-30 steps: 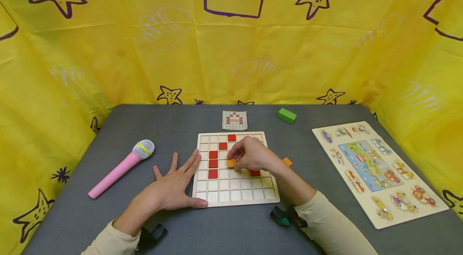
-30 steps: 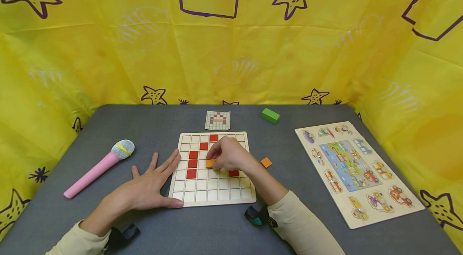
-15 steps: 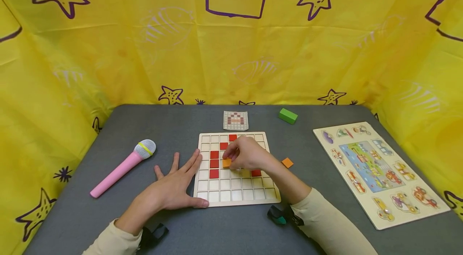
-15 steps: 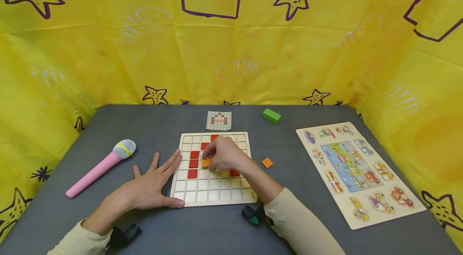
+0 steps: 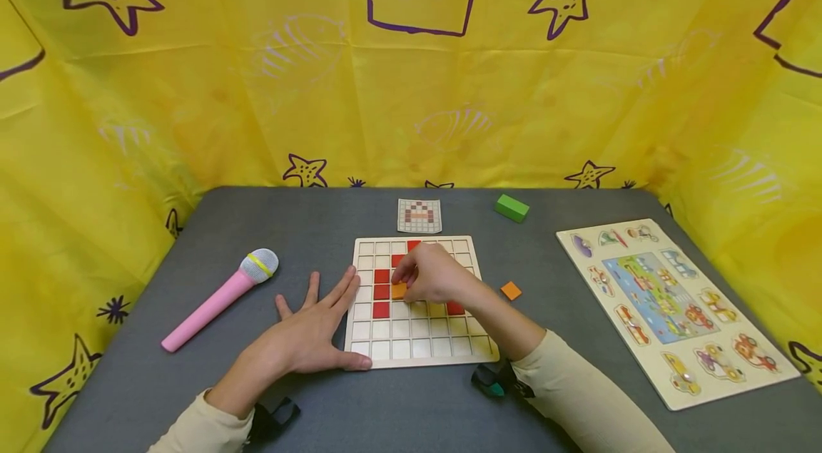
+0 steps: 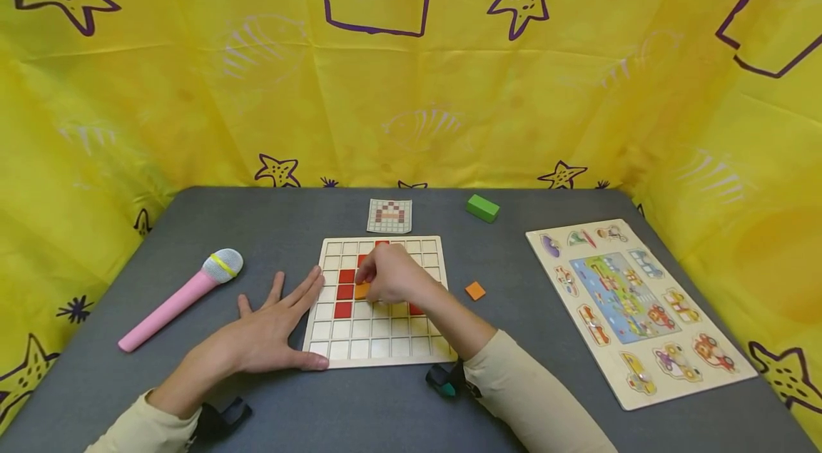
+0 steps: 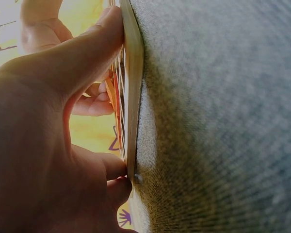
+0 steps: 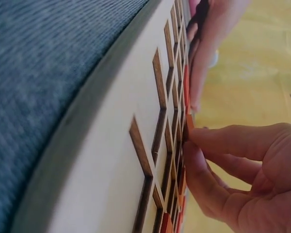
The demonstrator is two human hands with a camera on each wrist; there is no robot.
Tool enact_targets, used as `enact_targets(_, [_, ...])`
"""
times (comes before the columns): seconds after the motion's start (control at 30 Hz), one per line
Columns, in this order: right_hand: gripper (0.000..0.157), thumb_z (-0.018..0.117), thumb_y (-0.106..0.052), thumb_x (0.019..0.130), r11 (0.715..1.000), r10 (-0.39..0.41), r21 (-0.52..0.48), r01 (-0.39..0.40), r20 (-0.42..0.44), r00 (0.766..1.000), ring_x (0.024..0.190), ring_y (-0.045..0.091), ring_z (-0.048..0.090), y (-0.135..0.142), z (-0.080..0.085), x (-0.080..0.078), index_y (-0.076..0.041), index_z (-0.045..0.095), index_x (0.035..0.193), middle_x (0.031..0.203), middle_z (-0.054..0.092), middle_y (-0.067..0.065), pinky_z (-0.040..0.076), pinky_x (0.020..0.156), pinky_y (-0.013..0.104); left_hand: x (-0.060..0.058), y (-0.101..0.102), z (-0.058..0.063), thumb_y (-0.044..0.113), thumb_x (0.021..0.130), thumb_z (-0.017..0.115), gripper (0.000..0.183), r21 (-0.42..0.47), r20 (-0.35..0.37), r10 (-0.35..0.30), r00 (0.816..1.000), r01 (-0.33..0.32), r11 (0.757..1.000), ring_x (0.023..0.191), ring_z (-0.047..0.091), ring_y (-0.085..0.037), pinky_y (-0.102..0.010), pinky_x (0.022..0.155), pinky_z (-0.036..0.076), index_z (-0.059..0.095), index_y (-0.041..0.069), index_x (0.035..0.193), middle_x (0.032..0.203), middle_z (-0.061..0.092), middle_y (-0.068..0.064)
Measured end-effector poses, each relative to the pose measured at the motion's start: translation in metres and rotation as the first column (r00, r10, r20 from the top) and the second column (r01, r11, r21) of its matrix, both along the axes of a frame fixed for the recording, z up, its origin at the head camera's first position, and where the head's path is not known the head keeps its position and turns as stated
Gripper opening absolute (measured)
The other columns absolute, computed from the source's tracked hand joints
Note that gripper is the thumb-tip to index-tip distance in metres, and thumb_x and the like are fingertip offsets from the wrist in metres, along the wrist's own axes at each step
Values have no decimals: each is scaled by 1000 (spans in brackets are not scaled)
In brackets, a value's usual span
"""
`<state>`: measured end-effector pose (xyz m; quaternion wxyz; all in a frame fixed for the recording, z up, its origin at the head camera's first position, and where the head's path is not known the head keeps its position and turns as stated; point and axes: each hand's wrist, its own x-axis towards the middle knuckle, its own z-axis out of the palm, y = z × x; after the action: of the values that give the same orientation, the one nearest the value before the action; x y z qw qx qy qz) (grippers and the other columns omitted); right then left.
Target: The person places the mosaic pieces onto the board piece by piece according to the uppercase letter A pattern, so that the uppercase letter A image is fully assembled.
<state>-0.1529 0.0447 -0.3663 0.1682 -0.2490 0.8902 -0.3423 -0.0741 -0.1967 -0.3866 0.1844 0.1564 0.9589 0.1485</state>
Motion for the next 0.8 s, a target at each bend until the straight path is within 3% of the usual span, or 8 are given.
enact_targets(0.4, [23,88,6,72,1000,-1,10,1,-21,1000,73,13,61,-1,-1,0,-6,81,91,81,73,5,53,66,23,0,0,0,84,70,74,134,1,4,5,1000,-5,1000,155,-2,-60,-97,92,-2,10,23,170,177,-1,5])
enact_targets(0.8, [22,83,2,77,995,-96,23,97,-48,994,76,14,62,20,7,-14,-9,82,97,84,74,2,53,67,27,0,0,0,85,69,74,135,-2,13,10,1000,-10,1000,156,-4,-59,-97,93,-3,9,23,170,177,-2,6])
